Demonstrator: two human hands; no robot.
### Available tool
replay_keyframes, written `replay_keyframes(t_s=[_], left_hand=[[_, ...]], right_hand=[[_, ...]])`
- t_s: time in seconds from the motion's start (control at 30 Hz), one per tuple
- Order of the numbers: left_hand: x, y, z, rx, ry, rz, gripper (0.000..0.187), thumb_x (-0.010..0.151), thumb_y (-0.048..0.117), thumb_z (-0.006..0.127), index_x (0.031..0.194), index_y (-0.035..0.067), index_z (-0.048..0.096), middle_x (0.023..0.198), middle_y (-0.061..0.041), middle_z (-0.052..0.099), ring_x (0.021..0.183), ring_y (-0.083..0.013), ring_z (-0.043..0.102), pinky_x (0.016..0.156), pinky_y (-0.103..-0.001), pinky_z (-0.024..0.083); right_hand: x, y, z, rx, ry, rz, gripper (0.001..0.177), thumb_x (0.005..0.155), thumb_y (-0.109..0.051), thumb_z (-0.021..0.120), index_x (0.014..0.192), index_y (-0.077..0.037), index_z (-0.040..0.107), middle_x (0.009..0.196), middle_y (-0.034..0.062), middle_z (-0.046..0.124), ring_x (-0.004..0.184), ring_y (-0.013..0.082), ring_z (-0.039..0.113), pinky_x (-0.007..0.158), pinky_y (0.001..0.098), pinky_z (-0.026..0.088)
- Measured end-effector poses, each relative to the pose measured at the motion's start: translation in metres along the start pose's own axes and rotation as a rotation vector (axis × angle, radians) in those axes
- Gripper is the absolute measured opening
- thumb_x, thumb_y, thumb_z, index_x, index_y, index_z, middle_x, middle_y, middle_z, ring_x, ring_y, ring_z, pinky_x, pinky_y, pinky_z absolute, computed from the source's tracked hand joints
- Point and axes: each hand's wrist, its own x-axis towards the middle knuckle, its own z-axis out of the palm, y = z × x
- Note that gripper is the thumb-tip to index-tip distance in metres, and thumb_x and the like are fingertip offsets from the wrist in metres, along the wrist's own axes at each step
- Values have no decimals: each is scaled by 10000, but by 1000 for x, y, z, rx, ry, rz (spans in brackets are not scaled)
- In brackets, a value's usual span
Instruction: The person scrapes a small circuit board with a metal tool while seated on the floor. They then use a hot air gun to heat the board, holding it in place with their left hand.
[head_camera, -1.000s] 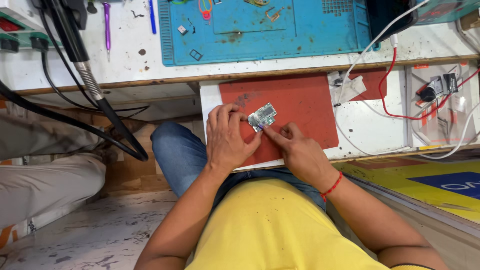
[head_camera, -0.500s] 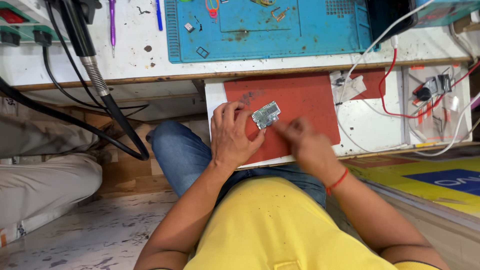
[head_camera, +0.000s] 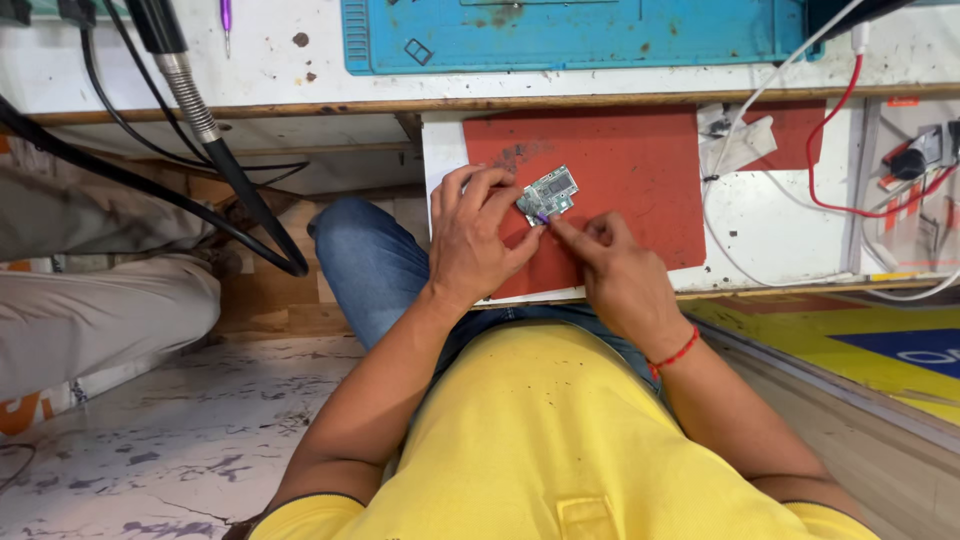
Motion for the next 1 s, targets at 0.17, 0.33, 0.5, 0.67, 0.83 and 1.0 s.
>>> replay_keyframes(t_s=[0.17, 0.33, 0.5, 0.67, 0.83, 1.0], left_hand=[[-2, 5, 3, -4, -17, -40, 445, 729, 281, 868, 1068, 63, 681, 1216, -53, 576, 1229, -297, 489, 1052, -474, 381], [2, 8, 5, 26, -1, -67, 450, 720, 305, 849, 1052, 62, 667, 1259, -87, 545, 1230, -309, 480, 1053, -476, 380], [-1, 8, 5, 37, -10, -72, 460, 714, 320, 851, 1049, 62, 671, 1251, -83, 549, 1234, -314, 482, 1040, -485, 384], [-1, 4, 2, 29, 3, -55, 445, 711, 306, 853, 1034, 49, 689, 1255, -90, 561, 1210, -311, 499, 1023, -471, 411], [0, 1, 1, 25, -22, -33, 429, 694, 307, 870, 1016, 72, 713, 1233, -69, 594, 1157, -293, 530, 960, -457, 435], [3, 0, -1, 12, -5, -6, 442, 685, 299, 880, 1025, 74, 710, 1210, -62, 597, 1146, -284, 530, 967, -460, 434]], right_hand=[[-3, 9, 4, -21, -28, -47, 595, 851, -15, 596, 1406, -227, 631, 1037, 110, 629, 727, 331, 661, 586, 447, 541], [4, 15, -9, -81, 1, 21, 556, 908, -7, 571, 1420, -216, 631, 1059, 124, 628, 703, 336, 664, 563, 448, 547], [0, 13, -4, -44, 48, 65, 568, 939, 9, 528, 1462, -204, 594, 1100, 147, 625, 759, 369, 671, 608, 472, 549], [-2, 14, 1, -5, -16, -60, 675, 846, 38, 496, 1479, -187, 557, 1068, 197, 608, 789, 401, 671, 669, 485, 565], [-3, 14, -1, -24, -64, -21, 677, 842, 39, 490, 1472, -200, 560, 1084, 191, 619, 775, 417, 663, 655, 494, 557], [7, 11, -6, -55, 53, 52, 612, 921, 9, 495, 1497, -190, 549, 1070, 178, 613, 744, 391, 662, 631, 485, 546]])
